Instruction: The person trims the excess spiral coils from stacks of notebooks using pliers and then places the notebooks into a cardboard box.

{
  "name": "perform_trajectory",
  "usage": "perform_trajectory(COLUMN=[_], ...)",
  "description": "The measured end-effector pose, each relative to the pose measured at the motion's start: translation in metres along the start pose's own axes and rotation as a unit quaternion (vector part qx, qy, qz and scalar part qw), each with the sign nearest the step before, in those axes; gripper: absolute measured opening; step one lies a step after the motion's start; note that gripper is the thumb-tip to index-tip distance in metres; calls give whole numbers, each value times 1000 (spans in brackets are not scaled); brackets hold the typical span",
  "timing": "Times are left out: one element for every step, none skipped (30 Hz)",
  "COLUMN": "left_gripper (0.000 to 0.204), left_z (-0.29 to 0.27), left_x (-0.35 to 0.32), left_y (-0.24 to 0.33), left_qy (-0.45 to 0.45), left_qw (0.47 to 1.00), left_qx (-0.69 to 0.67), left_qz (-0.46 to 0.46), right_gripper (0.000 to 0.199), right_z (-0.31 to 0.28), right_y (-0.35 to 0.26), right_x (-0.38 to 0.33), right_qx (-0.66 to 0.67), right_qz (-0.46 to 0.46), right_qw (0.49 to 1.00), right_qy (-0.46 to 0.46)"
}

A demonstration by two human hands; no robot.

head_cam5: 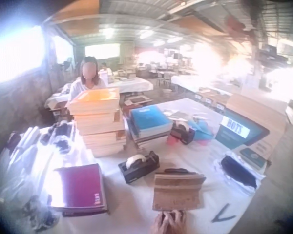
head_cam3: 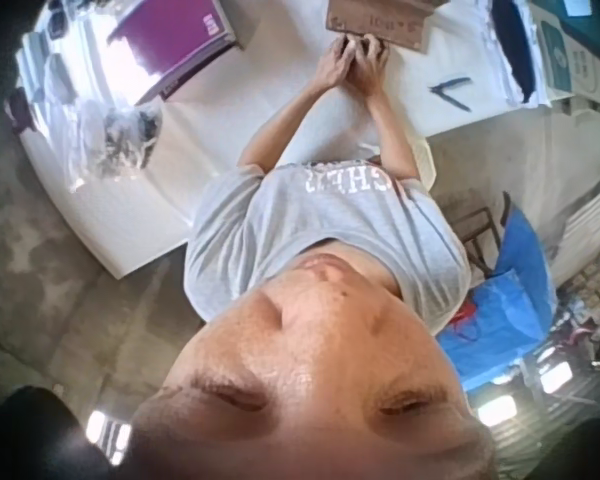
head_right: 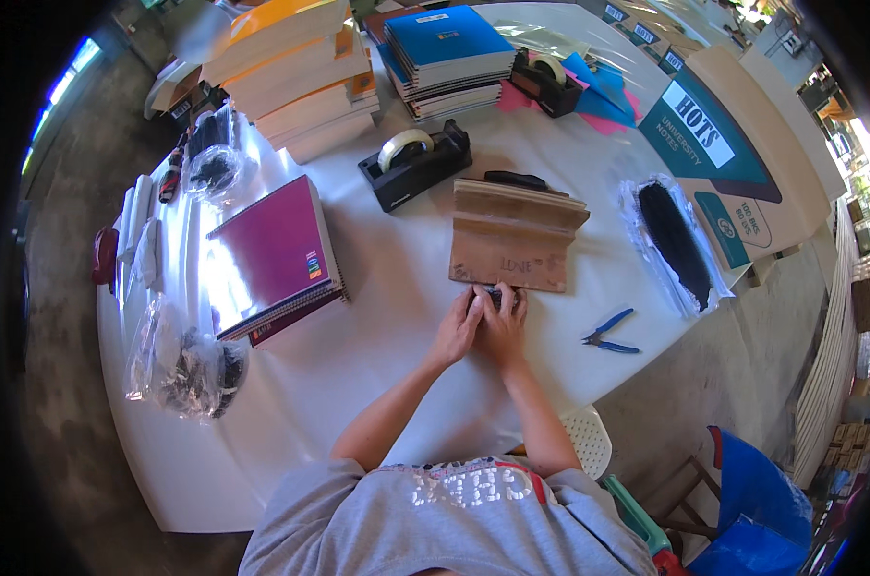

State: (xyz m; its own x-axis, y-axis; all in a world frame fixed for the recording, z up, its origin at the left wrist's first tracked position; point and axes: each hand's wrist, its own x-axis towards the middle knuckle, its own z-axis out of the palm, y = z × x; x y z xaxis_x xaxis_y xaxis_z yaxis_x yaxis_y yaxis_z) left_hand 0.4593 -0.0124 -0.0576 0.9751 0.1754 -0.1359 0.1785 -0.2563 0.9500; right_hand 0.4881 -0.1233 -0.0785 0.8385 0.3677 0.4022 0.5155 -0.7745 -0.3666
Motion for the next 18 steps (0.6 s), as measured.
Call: perform_trajectory(left_gripper=[61,64,64,63,61,61,57,53,53,48,44,32,32,28,24,22,20,18], left_z=[-3,-12,-19,-25,-30,-30,-28,-28,-32,-37,-42,-56,-71,-93,-117,-144,-172,-204], left_x=[1,0,-2,-5,-7,-12,-18,-26,-33,-40,-48,-56,-68,-83,-99,-113,-129,-143], left_y=[-2,10,16,20,21,20,20,14,7,0,-5,-4,-2,12,24,34,42,49], left_qy=[-8,-29,-25,-38,-50,-44,4,55,65,79,91,83,90,125,162,219,274,357], left_qw=[1000,997,997,996,996,996,999,998,998,994,987,984,984,986,980,962,935,882], left_qx=[-16,-44,-45,-39,-32,-33,-23,-14,-15,-71,-129,-154,-156,-90,-23,39,101,193], left_qz=[-13,-55,-57,-64,-71,-72,-39,-11,-16,4,26,13,12,62,110,157,201,239], right_gripper=[52,46,46,46,45,45,44,43,43,43,43,44,44,43,42,36,36,33], right_z=[6,1,0,0,0,2,4,3,1,-1,-7,-10,-8,-6,-3,-1,4,9], right_y=[1,-8,-14,-19,-24,-26,-27,-33,-38,-42,-48,-54,-53,-49,-48,-50,-48,-45], right_x=[0,3,5,6,7,6,4,3,3,5,9,14,12,11,11,12,13,14], right_qx=[-14,42,44,24,6,8,2,-3,1,-8,-20,-56,-55,-47,-38,-14,-13,3], right_qz=[-30,-7,-11,31,72,66,80,92,83,74,65,91,84,74,61,76,67,26], right_qw=[999,999,999,999,997,998,996,995,995,996,996,992,992,995,997,997,997,1000], right_qy=[5,9,7,-6,-18,-21,-28,-40,-46,-52,-58,-72,-74,-53,-34,-23,-27,-12])
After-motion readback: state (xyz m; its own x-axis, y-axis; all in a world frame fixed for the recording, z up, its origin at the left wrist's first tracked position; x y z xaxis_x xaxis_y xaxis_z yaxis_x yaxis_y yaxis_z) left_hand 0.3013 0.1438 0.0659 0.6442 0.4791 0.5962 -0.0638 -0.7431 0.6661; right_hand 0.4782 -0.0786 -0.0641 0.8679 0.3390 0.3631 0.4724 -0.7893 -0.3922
